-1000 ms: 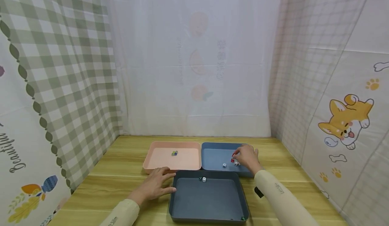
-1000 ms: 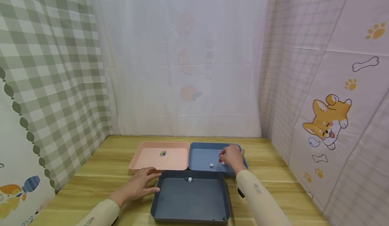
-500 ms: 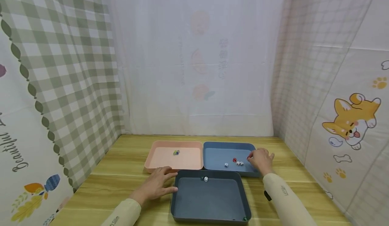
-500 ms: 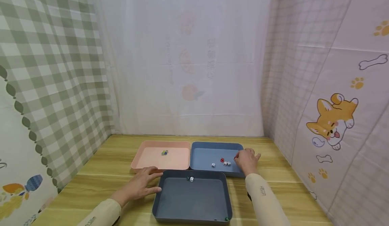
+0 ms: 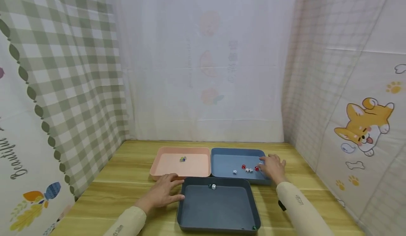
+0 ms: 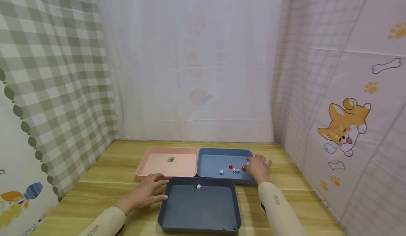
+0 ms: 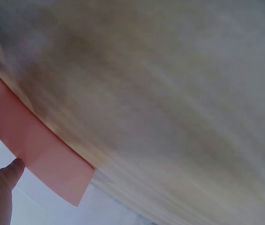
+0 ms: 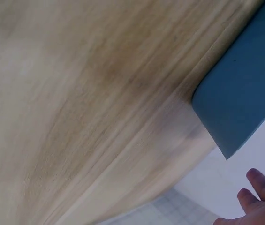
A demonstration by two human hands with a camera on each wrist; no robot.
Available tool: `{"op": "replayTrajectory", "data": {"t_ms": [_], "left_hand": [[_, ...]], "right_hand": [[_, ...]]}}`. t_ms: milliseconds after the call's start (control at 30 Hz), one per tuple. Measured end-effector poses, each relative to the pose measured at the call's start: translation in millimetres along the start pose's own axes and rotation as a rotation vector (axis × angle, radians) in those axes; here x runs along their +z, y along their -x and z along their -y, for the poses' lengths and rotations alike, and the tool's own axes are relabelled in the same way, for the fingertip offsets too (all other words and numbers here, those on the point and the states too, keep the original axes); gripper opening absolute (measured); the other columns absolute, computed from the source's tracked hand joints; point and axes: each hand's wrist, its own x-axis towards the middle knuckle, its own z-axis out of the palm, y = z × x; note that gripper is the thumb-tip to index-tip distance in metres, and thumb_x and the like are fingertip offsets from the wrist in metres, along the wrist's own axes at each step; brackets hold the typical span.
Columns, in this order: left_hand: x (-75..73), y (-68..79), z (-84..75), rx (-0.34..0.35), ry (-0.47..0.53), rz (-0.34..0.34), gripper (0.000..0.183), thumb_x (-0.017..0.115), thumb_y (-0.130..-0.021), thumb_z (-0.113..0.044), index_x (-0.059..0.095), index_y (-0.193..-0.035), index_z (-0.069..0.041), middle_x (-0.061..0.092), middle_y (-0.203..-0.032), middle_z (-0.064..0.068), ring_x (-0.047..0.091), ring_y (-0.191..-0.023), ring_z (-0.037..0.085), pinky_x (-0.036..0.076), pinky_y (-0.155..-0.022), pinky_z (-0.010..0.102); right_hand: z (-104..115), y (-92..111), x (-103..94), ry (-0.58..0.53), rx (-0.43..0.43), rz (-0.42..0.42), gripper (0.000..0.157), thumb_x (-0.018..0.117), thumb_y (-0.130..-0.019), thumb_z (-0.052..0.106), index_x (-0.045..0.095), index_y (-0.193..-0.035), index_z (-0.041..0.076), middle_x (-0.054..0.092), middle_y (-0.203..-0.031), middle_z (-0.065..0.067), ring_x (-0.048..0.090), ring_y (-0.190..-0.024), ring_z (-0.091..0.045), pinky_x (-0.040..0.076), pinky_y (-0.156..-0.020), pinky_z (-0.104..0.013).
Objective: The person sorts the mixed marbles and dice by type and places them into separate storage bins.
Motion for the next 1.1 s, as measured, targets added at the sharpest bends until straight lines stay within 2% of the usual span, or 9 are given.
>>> {"op": "replayTrajectory", "data": {"t_ms": [300, 567, 800, 967, 1100], "left_hand": [[-5.1, -4.9, -5.5, -0.039, 0.0, -0.011, 0.061, 0.064, -0.09, -0.057, 0.065, -0.131, -0.012, 0.052, -0.133, 0.015, 0.047, -0.124, 0.038, 0.036, -0.104, 0.057], [-1.7, -9.4, -6.4, -0.022, -0.025, -0.087, 0.05, 0.064, -0.092, -0.054, 0.069, -0.119, -0.013, 0.055, -0.126, 0.015, 0.048, -0.12, 0.035, 0.037, -0.103, 0.055], [1.6, -15.8, -5.8, -0.035, -0.055, -0.093, 0.045, 0.066, -0.092, -0.052, 0.07, -0.113, -0.013, 0.055, -0.126, 0.013, 0.048, -0.122, 0.032, 0.034, -0.107, 0.052], [0.2, -12.5, -7.2, -0.022, -0.028, -0.093, 0.047, 0.069, -0.091, -0.048, 0.072, -0.117, -0.009, 0.056, -0.124, 0.015, 0.05, -0.12, 0.035, 0.038, -0.102, 0.054], [-1.0, -6.9, -6.5, -0.015, -0.02, -0.072, 0.052, 0.067, -0.091, -0.049, 0.07, -0.124, -0.009, 0.055, -0.126, 0.015, 0.051, -0.118, 0.034, 0.042, -0.098, 0.054]], "right_hand": [[6, 6, -2.4, -0.009, -0.08, 0.0, 0.043, 0.067, -0.093, 0.024, 0.064, -0.13, 0.001, 0.04, -0.144, -0.035, 0.03, -0.135, -0.054, 0.008, -0.104, -0.078], [13, 12, 5.3, 0.045, -0.204, -0.006, 0.042, 0.068, -0.093, 0.027, 0.066, -0.129, 0.005, 0.048, -0.14, -0.031, 0.039, -0.13, -0.054, 0.02, -0.102, -0.078], [21, 21, 13.9, 0.021, -0.286, -0.041, 0.04, 0.071, -0.092, 0.026, 0.068, -0.126, 0.005, 0.054, -0.135, -0.028, 0.046, -0.127, -0.049, 0.026, -0.1, -0.075], [28, 24, 13.7, -0.039, -0.321, -0.048, 0.039, 0.07, -0.092, 0.024, 0.068, -0.125, 0.003, 0.054, -0.134, -0.03, 0.047, -0.126, -0.049, 0.03, -0.101, -0.071], [44, 24, 10.6, -0.154, -0.312, -0.046, 0.04, 0.068, -0.094, 0.022, 0.066, -0.127, -0.001, 0.052, -0.135, -0.031, 0.046, -0.127, -0.049, 0.035, -0.102, -0.065]]}}
